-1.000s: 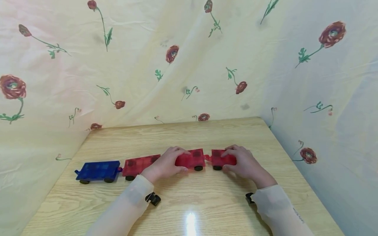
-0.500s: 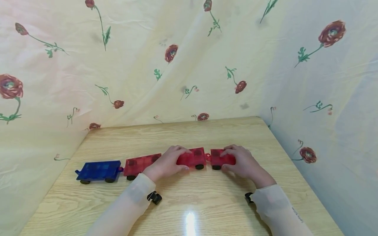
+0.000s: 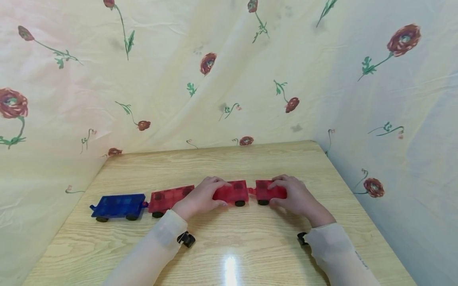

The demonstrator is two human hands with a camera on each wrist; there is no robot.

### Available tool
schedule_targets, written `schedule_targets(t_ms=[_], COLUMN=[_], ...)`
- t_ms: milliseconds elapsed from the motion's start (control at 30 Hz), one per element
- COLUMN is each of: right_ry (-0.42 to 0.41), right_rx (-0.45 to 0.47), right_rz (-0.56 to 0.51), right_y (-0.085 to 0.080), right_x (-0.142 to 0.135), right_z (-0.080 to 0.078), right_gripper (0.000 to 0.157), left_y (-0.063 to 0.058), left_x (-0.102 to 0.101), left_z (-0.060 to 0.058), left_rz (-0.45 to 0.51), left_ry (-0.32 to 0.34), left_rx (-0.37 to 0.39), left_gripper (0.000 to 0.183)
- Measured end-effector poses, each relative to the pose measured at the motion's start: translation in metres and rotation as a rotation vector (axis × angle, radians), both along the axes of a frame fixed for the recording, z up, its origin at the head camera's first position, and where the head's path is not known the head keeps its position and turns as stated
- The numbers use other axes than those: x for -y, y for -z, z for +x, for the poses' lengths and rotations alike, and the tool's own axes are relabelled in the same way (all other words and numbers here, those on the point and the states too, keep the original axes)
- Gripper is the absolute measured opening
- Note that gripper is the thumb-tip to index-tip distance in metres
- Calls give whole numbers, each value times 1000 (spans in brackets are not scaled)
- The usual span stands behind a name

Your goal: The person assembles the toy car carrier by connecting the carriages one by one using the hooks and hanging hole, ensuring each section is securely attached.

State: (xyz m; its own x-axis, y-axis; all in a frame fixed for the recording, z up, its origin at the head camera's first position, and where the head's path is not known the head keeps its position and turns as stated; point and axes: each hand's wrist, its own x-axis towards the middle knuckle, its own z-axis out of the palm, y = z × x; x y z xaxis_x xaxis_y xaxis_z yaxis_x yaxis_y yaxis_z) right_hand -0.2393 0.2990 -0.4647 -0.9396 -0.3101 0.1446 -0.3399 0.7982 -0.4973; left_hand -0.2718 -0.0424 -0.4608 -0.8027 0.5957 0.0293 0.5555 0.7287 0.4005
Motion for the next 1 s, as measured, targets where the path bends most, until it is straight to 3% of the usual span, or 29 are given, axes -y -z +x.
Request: schedule_targets(t_ms=[1000], right_ry=[-3], right_rx=[6], right_rz=[6], right_y=[-3], right_x=[0], right_z=[1], right_gripper=[37], left_y=[2], left_x=[2], left_z=[-3], left_rz=[-7], left_ry=[3], left_rx=[34], left_gripper=[65])
